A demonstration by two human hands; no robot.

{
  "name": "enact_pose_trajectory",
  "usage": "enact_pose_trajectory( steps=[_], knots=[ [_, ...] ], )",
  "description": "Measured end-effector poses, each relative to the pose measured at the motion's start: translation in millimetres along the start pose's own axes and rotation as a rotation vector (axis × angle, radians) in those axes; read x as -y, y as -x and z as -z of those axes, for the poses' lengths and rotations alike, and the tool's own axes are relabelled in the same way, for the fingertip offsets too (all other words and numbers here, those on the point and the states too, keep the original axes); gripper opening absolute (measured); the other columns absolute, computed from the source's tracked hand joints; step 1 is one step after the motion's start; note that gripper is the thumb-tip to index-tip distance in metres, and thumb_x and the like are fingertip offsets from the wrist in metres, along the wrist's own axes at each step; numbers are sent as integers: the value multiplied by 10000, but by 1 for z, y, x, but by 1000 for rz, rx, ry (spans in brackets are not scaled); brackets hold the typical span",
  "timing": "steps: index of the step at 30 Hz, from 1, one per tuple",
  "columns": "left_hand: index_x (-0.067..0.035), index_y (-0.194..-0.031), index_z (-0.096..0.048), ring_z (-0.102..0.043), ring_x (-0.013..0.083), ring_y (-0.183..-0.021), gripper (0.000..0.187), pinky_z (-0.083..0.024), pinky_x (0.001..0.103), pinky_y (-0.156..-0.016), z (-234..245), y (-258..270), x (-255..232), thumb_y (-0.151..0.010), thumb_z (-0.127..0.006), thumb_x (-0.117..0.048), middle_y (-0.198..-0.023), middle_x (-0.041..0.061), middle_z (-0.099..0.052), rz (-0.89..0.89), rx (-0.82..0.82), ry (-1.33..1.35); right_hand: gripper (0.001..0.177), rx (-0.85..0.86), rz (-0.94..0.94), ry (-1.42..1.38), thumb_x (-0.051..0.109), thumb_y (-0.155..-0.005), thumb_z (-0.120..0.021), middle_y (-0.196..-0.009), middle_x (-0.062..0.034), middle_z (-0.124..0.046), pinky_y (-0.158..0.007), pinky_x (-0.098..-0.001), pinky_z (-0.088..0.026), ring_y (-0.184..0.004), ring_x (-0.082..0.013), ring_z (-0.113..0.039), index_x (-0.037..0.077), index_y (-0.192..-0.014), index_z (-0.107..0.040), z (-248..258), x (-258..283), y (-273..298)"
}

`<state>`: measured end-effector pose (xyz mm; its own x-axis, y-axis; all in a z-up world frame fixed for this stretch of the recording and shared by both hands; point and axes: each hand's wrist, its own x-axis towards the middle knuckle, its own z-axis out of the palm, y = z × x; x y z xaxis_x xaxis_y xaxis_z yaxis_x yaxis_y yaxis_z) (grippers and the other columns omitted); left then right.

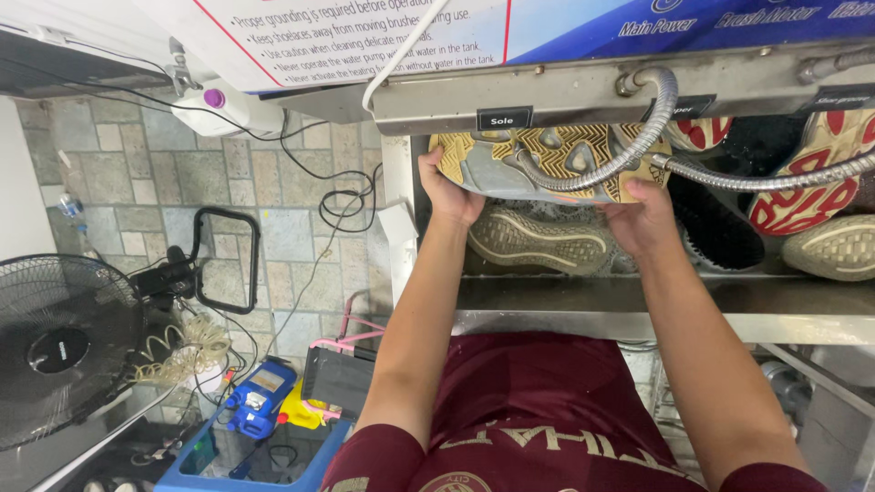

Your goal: The person uses a shoe cleaning machine to clean a grey and orange sneaker. They hold the shoe against rotating brushes and water jets, focusing on the sole and upper parts. The person rotates the shoe to ensure all areas are cleaned and rinsed.

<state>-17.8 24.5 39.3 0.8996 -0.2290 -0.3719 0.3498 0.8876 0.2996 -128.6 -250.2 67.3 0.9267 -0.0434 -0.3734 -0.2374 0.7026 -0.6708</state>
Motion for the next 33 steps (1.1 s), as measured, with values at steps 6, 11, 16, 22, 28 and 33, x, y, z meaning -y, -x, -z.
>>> enact_pose_trajectory(
  steps=[6,11,16,22,28,33],
  knots=[
    [-28,-1409,-543,-600,279,-1299,584,-471,447,-1134,-20,59,-19,-880,-585,-272,-1382,119,-634,137,33,-169,626,9,90,-137,330,-892,-634,-1435,-60,-621,-1225,-450,-431,-1358,-243,-588,87,-1462,-546,-19,0,-1],
    [-18,-1377,-535,-678,254,-1136,507,-599,441,-932,-34,76,-36,-919,-689,-172,-1282,142,-657,229,-160,-469,574,-194,-59,-333,433,-916,-584,-1395,-72,-639,-1184,-483,-464,-1313,-271,-607,107,-1388,-582,-8,-17,-36],
    [-27,-1366,-535,-709,235,-1065,490,-639,395,-831,-44,72,-32,-919,-692,-153,-1228,127,-681,82,-198,-513,602,-197,-139,-300,540,-882,-551,-1279,-89,-666,-1094,-524,-532,-1227,-297,-645,152,-1342,-568,-12,-28,-78],
    [-12,-1334,-558,-733,215,-1001,475,-659,375,-778,-55,55,-25,-896,-698,-133,-1177,118,-703,-14,-221,-480,735,-245,-110,-366,628,-962,-498,-1354,-102,-626,-987,-421,-647,-1150,-277,-710,79,-1450,-498,-15,-28,-117],
    [29,-1287,-591,-727,206,-966,412,-641,337,-744,-32,48,-26,-925,-715,-124,-1158,125,-704,-16,-215,-396,761,-465,-190,-492,599,-1000,-340,-1222,-225,-728,-718,-305,-565,-949,-247,-704,-49,-1325,-569,10,-43,-152],
    [23,-1256,-607,-719,210,-905,364,-612,321,-655,-20,36,-39,-951,-717,-143,-1109,129,-703,-6,-182,-378,459,-330,-124,-376,409,-1053,-483,-1214,-105,-716,-849,-345,-634,-1061,-230,-719,47,-1301,-620,-3,-46,-155]
  ],
)
